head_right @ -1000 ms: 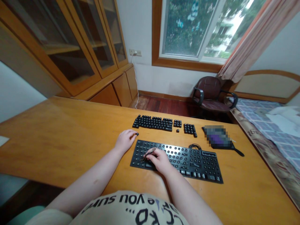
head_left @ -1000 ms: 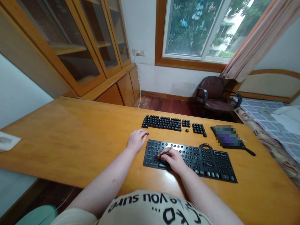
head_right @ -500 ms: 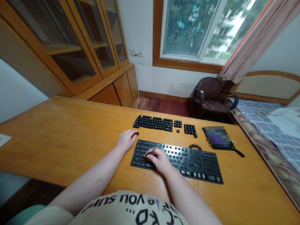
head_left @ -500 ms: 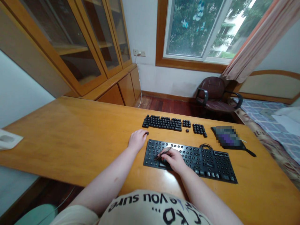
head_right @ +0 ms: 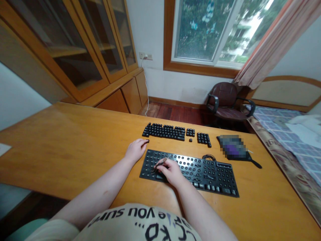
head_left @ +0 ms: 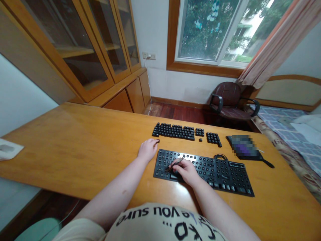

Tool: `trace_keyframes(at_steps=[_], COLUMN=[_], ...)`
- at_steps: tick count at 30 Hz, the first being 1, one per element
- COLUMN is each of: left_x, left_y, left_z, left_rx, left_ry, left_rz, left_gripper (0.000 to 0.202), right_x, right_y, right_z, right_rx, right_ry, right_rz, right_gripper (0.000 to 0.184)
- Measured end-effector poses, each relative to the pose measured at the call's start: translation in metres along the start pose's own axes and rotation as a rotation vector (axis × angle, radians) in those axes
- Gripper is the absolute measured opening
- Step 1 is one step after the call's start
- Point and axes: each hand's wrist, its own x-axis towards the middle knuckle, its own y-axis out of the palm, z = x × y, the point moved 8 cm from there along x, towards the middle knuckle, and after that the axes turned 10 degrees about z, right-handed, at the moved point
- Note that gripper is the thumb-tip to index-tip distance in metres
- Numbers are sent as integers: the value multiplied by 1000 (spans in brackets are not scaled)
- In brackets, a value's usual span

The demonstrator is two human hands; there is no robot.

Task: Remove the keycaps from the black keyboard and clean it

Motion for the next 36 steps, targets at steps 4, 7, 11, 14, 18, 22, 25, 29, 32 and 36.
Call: trace_keyframes(at_steps=[4,7,11,14,18,22,25,29,32,36], left_x=[2,4,6,6,6,6,7,8,8,8], left_y=[3,5,8,8,6,8,10,11,12,13], left_z=[-3,-6,-8,-6,-5,-7,-5,-4,-3,-3], left_rx=[18,43,85,107,108,116,116,110,112,120], left_ry=[22,36,33,-7,-19,-9,-20,-13,-6,-7], left_rz=[24,27,32,28,19,41,53,51,48,37], left_gripper=[33,36,38,40,41,37,37,38,38,37], right_x=[0,0,0,0,0,0,0,0,0,0], right_y=[0,0,0,-1,-1,-1,-1,-1,0,0], right_z=[0,0,-3,-6,-6,-4,-3,-3,-2,-2], right_rx=[-4,3,-2,-5,-13,-8,2,8,4,4], right_ry=[3,2,0,-3,-6,-1,-6,-9,-9,-6], right_rz=[-4,-1,-3,-9,-5,-6,-7,-7,-5,-6], right_gripper=[9,8,9,11,12,10,10,10,9,9])
